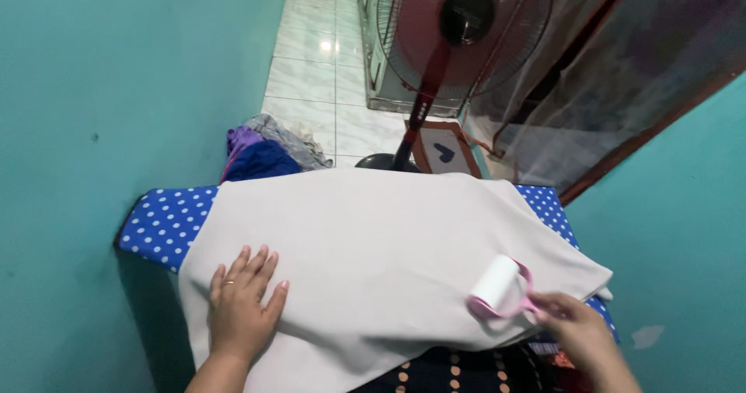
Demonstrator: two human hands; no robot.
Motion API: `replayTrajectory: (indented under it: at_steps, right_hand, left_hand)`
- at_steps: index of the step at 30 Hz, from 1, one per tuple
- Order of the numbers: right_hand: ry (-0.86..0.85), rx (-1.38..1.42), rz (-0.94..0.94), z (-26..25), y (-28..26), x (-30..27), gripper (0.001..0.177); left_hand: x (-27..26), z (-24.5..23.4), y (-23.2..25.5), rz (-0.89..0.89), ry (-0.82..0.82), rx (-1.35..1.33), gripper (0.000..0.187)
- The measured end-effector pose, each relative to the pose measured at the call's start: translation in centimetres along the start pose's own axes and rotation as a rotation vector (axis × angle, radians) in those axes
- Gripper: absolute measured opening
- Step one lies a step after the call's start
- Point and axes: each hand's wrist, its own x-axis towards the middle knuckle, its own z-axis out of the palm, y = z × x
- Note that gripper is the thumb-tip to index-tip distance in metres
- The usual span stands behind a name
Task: The person uses a pink lint roller to roll over a white fabric laid on a blue polka-dotted ironing board. They repeatedly smooth the fabric with their left hand and roll the lint roller across the surface, occasionally lifting and repositioning the fabric to cover different areas.
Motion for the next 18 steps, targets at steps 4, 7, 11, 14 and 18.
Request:
replayTrajectory:
  at_steps: [4,7,11,14,18]
  right_hand:
    - [-0.028,-0.171,0.143,-5.6,4.1,-1.0,0.042]
    - [0.047,-0.219,0.206,-7.4,3.1,-1.9,0.040]
    - [0.142,-0.055,-0.052,-4.9,-3.0,-3.3,0.043]
    - [0.056,0.041,-0.165,2.0,-10.0,-3.7,0.044]
    - [-0.169,0.142,-0.627,11.4,-18.8,-5.1,0.036]
  left_hand:
    - [-0.3,0.0,0.2,0.026,0.102,-0.024,0.046]
    - [-0.4,0.0,0.1,0.017,0.090,-0.018,0.044]
    - [-0.3,0.2,-0.1,0.037,0.123,-0.039,0.044]
    - [-0.4,0.2,0.0,0.035,0.115,-0.048,0.044]
    - [-0.5,-0.1,-0.1,0.065,0.113,-0.033,0.045]
